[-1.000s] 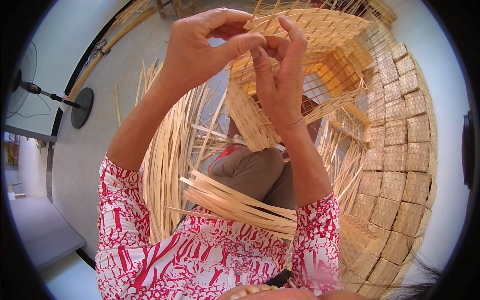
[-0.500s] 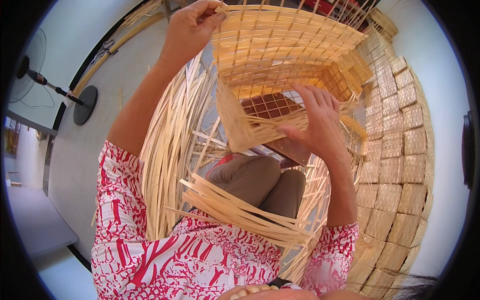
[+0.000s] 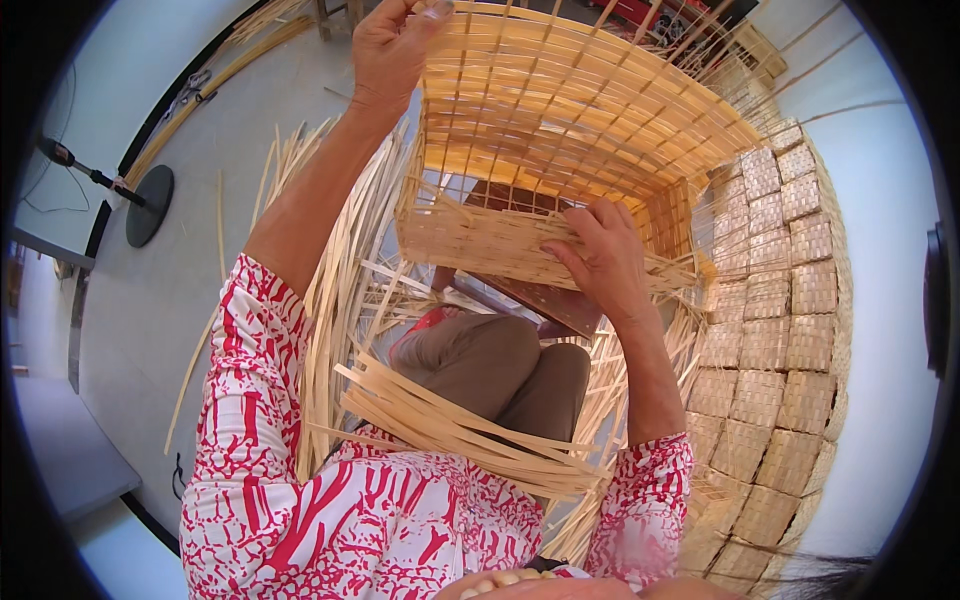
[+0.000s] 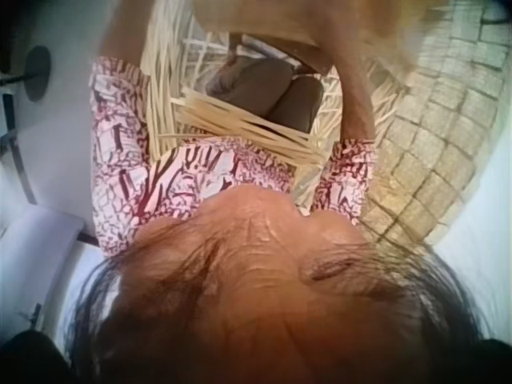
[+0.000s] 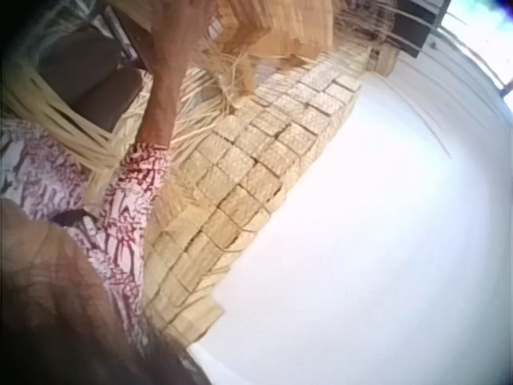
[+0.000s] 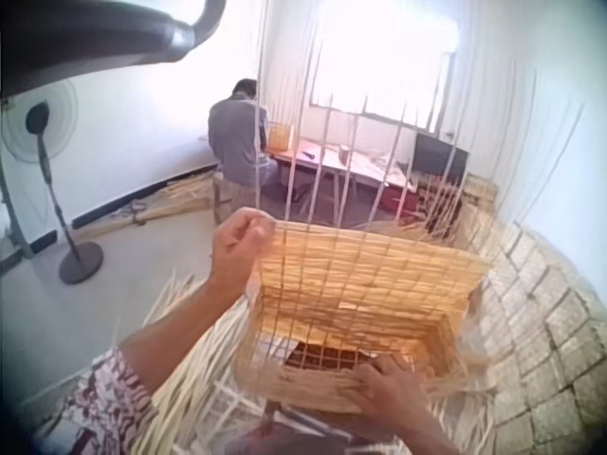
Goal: The person weaves a rectangular basket by hand, interlacing thin bamboo strips through a pre-formed frame. They repeatedly insert, pull, and adjust the strips to build up the basket walls.
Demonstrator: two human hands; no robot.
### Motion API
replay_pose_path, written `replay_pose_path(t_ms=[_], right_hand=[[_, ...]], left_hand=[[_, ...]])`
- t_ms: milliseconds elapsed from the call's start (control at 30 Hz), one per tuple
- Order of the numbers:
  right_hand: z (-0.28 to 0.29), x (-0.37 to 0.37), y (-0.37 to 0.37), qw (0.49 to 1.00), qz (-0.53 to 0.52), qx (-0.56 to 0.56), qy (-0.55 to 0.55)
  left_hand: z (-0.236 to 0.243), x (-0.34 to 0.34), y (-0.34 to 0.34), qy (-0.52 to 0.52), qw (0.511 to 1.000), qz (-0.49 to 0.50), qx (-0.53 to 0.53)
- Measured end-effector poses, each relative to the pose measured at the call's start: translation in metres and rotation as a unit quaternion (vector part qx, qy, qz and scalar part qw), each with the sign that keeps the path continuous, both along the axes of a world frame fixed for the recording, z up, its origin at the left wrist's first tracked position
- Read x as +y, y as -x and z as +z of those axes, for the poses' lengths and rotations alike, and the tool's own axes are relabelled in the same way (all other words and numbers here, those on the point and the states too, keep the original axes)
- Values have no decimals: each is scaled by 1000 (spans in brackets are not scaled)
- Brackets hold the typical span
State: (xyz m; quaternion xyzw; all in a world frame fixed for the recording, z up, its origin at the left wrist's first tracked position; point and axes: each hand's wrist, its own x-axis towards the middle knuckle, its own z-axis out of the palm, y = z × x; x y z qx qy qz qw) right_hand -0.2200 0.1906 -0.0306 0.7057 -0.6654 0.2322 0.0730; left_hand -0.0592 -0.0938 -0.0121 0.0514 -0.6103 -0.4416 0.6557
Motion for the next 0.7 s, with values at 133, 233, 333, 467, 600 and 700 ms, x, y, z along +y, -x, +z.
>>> replay_pose_path(t_ms=[133,233,333,467,600,700], right_hand=[[-1,4,-1,1000,0,-2,11],[-6,5,-2,1000,-14,-10,15],[-8,4,-3,999,-17,-16,39],[-5,7,-5,999,-3,12,39],[29,-1,-9,994,4,-36,99],[80,-38,-20,977,8,-146,153]], left_hand=[[6,-4,4,50,999,11,-3],[-6,-10,-2,10,1000,-21,-20],[-10,-13,-2,-15,998,-43,-37],[-2,-6,1,13,999,-33,-21],[13,29,0,-10,998,-33,-43],[16,44,3,-28,997,-57,-48]])
